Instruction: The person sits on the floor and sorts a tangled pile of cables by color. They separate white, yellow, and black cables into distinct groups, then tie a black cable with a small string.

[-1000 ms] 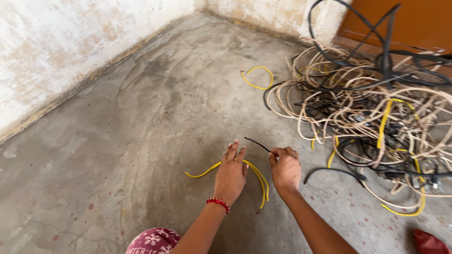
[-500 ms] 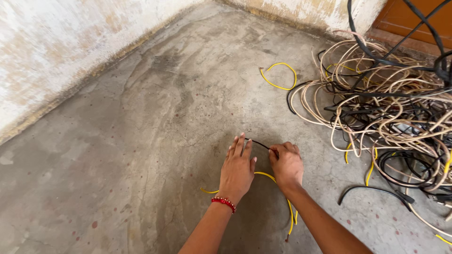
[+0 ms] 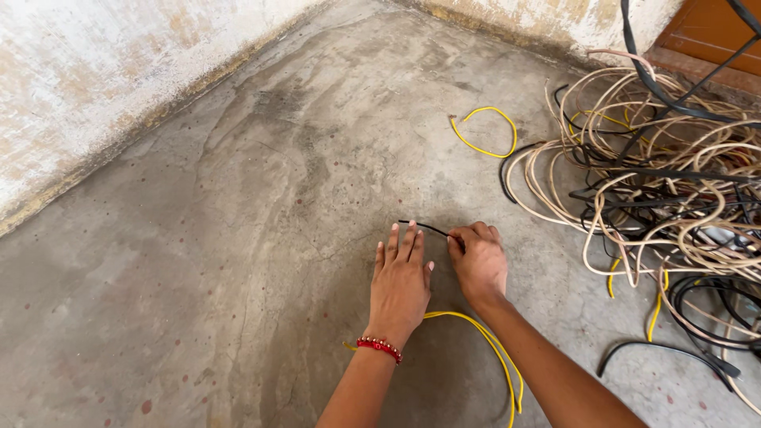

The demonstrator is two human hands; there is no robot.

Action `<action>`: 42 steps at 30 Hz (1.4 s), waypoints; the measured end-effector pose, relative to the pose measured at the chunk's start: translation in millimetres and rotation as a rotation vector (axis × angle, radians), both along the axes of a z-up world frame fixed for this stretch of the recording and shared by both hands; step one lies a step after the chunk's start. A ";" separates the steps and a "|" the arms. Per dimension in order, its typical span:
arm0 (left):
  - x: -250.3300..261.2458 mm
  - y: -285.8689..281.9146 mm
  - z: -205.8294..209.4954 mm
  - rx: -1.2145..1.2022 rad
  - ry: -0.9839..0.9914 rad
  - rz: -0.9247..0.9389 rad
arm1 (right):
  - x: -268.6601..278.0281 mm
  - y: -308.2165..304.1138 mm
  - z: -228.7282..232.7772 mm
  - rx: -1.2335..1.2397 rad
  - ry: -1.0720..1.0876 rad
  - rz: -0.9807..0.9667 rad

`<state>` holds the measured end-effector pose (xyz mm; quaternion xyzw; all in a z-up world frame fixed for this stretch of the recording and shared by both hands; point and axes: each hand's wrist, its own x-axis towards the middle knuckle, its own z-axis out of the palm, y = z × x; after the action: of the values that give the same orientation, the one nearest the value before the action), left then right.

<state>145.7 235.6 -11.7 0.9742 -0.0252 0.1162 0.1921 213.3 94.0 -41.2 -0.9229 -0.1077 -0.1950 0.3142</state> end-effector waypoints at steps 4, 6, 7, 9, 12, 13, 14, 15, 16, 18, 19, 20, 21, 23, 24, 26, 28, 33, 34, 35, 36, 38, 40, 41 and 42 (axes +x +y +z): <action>-0.2 4.2 -3.4 -0.005 0.050 0.018 | 10.3 7.7 3.0 -0.016 0.029 -0.016; -0.3 5.6 -4.8 -0.009 0.070 0.031 | 16.4 10.1 4.2 -0.020 0.031 -0.007; 0.1 5.7 -5.4 -0.008 0.079 0.037 | 18.5 10.9 4.7 -0.028 0.041 -0.011; 0.7 7.2 -7.3 -0.003 0.096 0.054 | 21.5 13.6 5.4 -0.044 0.059 -0.017; 0.8 10.9 -10.9 0.000 0.083 0.070 | 23.2 15.3 6.0 -0.060 0.062 -0.012; 0.7 11.4 -11.8 0.011 0.088 0.073 | 22.9 15.7 6.1 -0.073 0.059 -0.009; 0.9 11.7 -12.4 0.022 0.092 0.073 | 22.0 15.7 5.8 -0.086 0.056 -0.008; 1.0 11.9 -12.8 0.034 0.097 0.074 | 21.3 15.8 5.5 -0.098 0.053 -0.007; 1.2 12.2 -12.9 0.031 0.103 0.073 | 21.0 15.8 5.3 -0.108 0.038 -0.002; 1.1 12.7 -12.8 0.025 0.116 0.070 | 19.8 15.2 4.2 -0.130 0.009 0.008; 0.9 12.5 -12.7 0.026 0.122 0.070 | 18.9 14.5 3.5 -0.140 0.012 0.012; 1.3 12.5 -12.4 0.027 0.126 0.071 | 18.9 14.2 3.0 -0.150 0.014 0.015; 1.4 12.6 -12.2 0.029 0.129 0.072 | 18.5 13.6 2.4 -0.160 0.015 0.019; 1.4 12.3 -12.1 0.034 0.125 0.073 | 14.5 10.4 0.7 -0.134 0.006 0.039; 1.1 11.8 -12.1 0.036 0.122 0.074 | 12.3 8.3 -0.1 -0.122 0.002 0.049; 0.8 10.7 -12.6 0.018 0.125 0.075 | 7.7 4.7 -2.0 -0.092 0.000 0.051; 0.4 9.2 -13.3 0.010 0.127 0.069 | 3.1 1.3 -3.3 -0.084 -0.002 0.050; -0.2 7.9 -14.1 0.016 0.151 0.047 | -12.4 -7.6 -1.4 -0.086 -0.034 0.069; -0.6 7.6 -14.3 0.011 0.152 0.040 | -16.1 -9.8 -0.1 -0.088 -0.032 0.072; -0.9 7.5 -14.5 0.006 0.154 0.033 | -19.9 -12.0 1.2 -0.089 -0.030 0.076; -0.9 7.0 -14.2 0.002 0.154 0.025 | -22.8 -13.8 2.8 -0.090 -0.030 0.079; -1.6 3.7 -13.5 -0.005 0.164 0.005 | -28.7 -18.3 5.3 -0.090 -0.021 0.077; -3.3 -2.1 -12.2 -0.007 0.165 -0.018 | -34.0 -24.3 6.7 -0.095 -0.016 0.072; -4.9 -5.5 -11.3 -0.004 0.161 -0.032 | -36.2 -27.3 7.1 -0.099 -0.017 0.070; -6.7 -8.6 -10.4 -0.002 0.157 -0.044 | -38.3 -29.9 7.4 -0.103 -0.017 0.069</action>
<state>139.0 227.1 -22.2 0.9793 -0.0312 0.0351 0.1968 175.0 64.1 -33.8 -0.9318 -0.1520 -0.1862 0.2719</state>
